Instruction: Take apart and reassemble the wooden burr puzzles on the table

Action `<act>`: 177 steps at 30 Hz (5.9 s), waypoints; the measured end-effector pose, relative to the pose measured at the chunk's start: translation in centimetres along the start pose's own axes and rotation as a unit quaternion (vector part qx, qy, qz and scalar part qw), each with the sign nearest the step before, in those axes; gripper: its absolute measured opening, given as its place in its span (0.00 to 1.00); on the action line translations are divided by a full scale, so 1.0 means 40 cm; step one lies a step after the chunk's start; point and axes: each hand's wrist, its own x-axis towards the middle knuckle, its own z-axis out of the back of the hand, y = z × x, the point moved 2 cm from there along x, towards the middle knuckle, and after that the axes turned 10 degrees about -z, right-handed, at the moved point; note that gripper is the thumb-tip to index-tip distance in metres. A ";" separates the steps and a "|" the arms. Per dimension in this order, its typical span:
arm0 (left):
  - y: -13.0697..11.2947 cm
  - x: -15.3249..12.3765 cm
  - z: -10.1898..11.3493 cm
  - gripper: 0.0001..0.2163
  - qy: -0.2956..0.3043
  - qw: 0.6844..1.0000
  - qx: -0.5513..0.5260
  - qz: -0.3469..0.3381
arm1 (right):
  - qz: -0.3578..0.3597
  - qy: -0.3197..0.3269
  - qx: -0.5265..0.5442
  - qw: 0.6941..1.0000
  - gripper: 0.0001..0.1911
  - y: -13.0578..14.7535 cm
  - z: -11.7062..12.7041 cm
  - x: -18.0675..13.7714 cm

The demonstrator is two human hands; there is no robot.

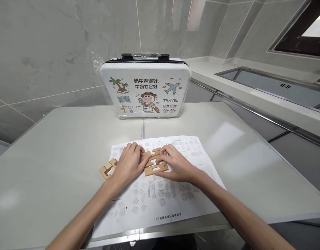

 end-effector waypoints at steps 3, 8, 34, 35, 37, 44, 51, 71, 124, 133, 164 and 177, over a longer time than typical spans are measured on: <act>0.004 0.000 -0.005 0.16 0.011 1.000 -0.019 0.011 | -0.004 0.013 -0.002 1.000 0.16 -0.003 -0.004 -0.001; 0.000 -0.004 -0.008 0.17 0.011 0.999 -0.045 -0.018 | -0.002 0.018 -0.002 1.000 0.18 -0.007 -0.002 -0.002; -0.085 -0.049 -0.041 0.13 -0.096 0.832 -0.531 0.130 | -0.203 -0.089 0.171 0.960 0.23 -0.021 -0.009 -0.004; -0.086 -0.050 -0.044 0.13 -0.089 0.830 -0.534 0.132 | -0.193 -0.092 0.163 0.963 0.23 -0.018 -0.011 -0.004; -0.088 -0.052 -0.050 0.13 -0.081 0.825 -0.542 0.137 | -0.175 -0.092 0.143 0.970 0.25 -0.011 -0.013 -0.005; -0.085 -0.053 -0.063 0.14 -0.060 0.827 -0.546 0.121 | -0.135 -0.103 0.095 0.981 0.28 -0.003 -0.006 -0.003; -0.083 -0.051 -0.056 0.14 -0.047 0.818 -0.560 0.123 | -0.088 -0.078 0.018 0.993 0.29 -0.013 -0.011 -0.008; -0.074 -0.060 -0.067 0.15 -0.043 0.801 -0.585 0.123 | -0.060 -0.059 -0.005 0.996 0.31 0.005 -0.019 -0.018; -0.083 -0.049 -0.052 0.14 -0.158 0.791 -0.580 0.114 | -0.035 -0.168 0.005 0.985 0.12 0.028 -0.016 -0.013; -0.071 -0.045 -0.048 0.13 -0.191 0.793 -0.565 0.127 | -0.051 -0.037 -0.031 0.998 0.09 -0.007 -0.026 -0.005; -0.064 -0.070 -0.053 0.05 -0.110 0.979 -0.171 0.020 | -0.189 0.082 0.507 0.837 0.42 0.087 0.003 -0.012; -0.080 -0.071 -0.051 0.04 -0.128 0.986 -0.070 -0.077 | -0.200 0.081 0.510 0.833 0.36 0.099 -0.024 -0.011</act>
